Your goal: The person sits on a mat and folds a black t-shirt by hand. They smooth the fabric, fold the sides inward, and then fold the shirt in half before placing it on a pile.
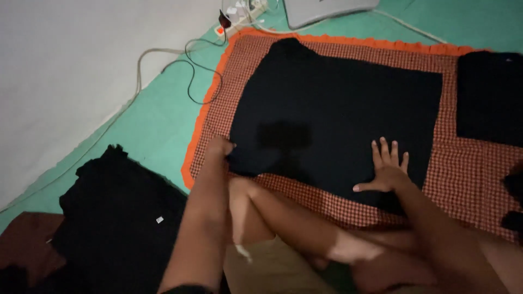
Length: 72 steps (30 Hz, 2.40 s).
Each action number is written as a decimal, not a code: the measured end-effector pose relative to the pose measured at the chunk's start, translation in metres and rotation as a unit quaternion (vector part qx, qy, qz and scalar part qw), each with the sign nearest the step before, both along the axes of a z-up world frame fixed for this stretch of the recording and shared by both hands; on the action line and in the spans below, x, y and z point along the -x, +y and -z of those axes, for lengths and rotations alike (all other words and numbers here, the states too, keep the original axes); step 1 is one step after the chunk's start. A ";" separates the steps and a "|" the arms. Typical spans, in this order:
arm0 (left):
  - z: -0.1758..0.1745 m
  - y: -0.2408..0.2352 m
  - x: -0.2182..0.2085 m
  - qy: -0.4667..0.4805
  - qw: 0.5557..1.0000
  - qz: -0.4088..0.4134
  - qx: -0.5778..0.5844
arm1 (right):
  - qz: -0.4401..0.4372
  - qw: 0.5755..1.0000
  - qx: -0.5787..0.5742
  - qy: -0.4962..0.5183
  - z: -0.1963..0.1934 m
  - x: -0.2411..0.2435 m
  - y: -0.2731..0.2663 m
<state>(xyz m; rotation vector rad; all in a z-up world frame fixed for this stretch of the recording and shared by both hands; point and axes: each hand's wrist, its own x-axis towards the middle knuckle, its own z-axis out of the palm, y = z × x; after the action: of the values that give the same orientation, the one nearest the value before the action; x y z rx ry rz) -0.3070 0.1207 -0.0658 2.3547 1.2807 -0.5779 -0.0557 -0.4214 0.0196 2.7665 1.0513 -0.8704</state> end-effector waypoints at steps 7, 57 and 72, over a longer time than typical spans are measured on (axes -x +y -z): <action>0.025 0.003 0.005 -0.076 0.993 -0.093 0.009 | 0.008 1.000 0.005 -0.007 -0.007 0.003 0.001; -0.083 -0.167 -0.052 0.090 0.788 0.597 -0.121 | 0.153 0.984 0.091 0.016 -0.008 -0.004 -0.069; -0.110 -0.224 -0.062 0.114 0.908 0.403 0.028 | 0.095 0.994 -0.050 0.014 0.002 -0.006 -0.025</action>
<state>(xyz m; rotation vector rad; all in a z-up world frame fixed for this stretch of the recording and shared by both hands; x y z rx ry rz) -0.2453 -0.1035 0.0439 2.7702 0.2798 -1.1319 -0.0498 -0.4466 0.0180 2.9851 0.8696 -0.9034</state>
